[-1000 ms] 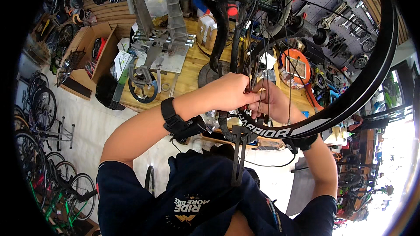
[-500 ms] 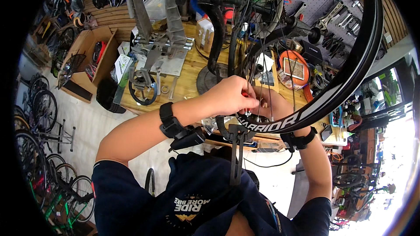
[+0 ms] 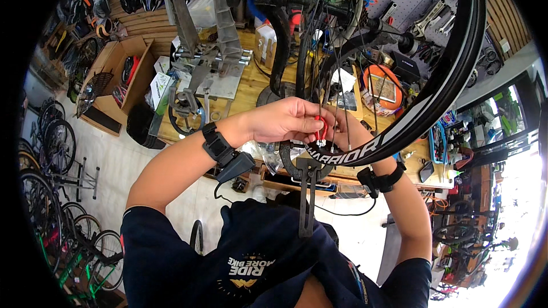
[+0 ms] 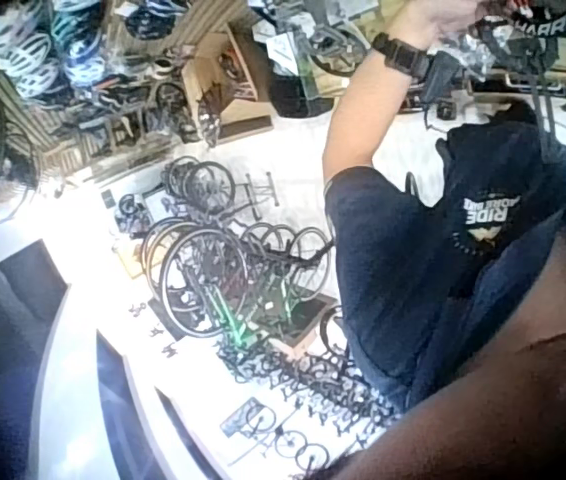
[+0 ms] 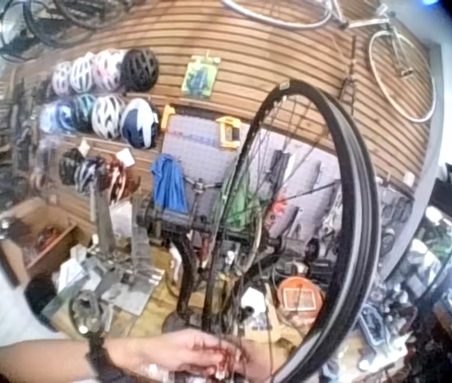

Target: The person uses a spoke wrench to adjust tension on the spokes of a bicycle wheel held in a truing stand while checking for alignment with a gauge.

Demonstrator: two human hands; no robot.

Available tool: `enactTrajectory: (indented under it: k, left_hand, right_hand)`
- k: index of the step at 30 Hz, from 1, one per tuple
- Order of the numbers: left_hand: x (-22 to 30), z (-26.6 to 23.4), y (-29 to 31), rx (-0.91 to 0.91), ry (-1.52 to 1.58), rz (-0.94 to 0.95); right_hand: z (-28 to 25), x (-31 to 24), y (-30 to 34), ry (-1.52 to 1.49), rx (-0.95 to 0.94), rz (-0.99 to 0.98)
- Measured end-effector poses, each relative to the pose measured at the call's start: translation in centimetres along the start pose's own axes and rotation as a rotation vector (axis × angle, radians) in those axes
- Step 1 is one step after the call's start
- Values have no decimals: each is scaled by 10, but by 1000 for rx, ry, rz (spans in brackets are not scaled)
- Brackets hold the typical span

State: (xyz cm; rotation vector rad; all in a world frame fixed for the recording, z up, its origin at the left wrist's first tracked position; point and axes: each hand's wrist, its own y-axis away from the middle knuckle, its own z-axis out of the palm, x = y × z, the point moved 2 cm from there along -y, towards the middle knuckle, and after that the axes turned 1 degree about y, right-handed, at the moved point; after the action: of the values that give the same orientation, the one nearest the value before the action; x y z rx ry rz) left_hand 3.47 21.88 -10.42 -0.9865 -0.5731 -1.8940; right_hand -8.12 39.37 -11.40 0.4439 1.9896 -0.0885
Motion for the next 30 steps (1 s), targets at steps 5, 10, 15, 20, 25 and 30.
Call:
enactTrajectory:
  k: [5,10,15,20,25,30]
  left_hand:
    - [0,-3,-6,7,-124,14]
    - [8,9,-7,289,-543,25]
    - [3,12,-15,518,-911,65]
    - [8,15,-22,677,-1039,23]
    - [7,4,-25,682,-1102,-32]
    - [14,8,-18,539,-1161,-150]
  right_hand:
    - [-1,-1,-2,-46,-27,-28]
    - [2,-6,-1,-60,-14,-31]
    - [6,-19,-3,47,51,-11]
    - [-6,-7,-5,17,128,-67]
    - [-19,-34,8,-244,36,68]
    - [-6,-33,6,-179,75,68]
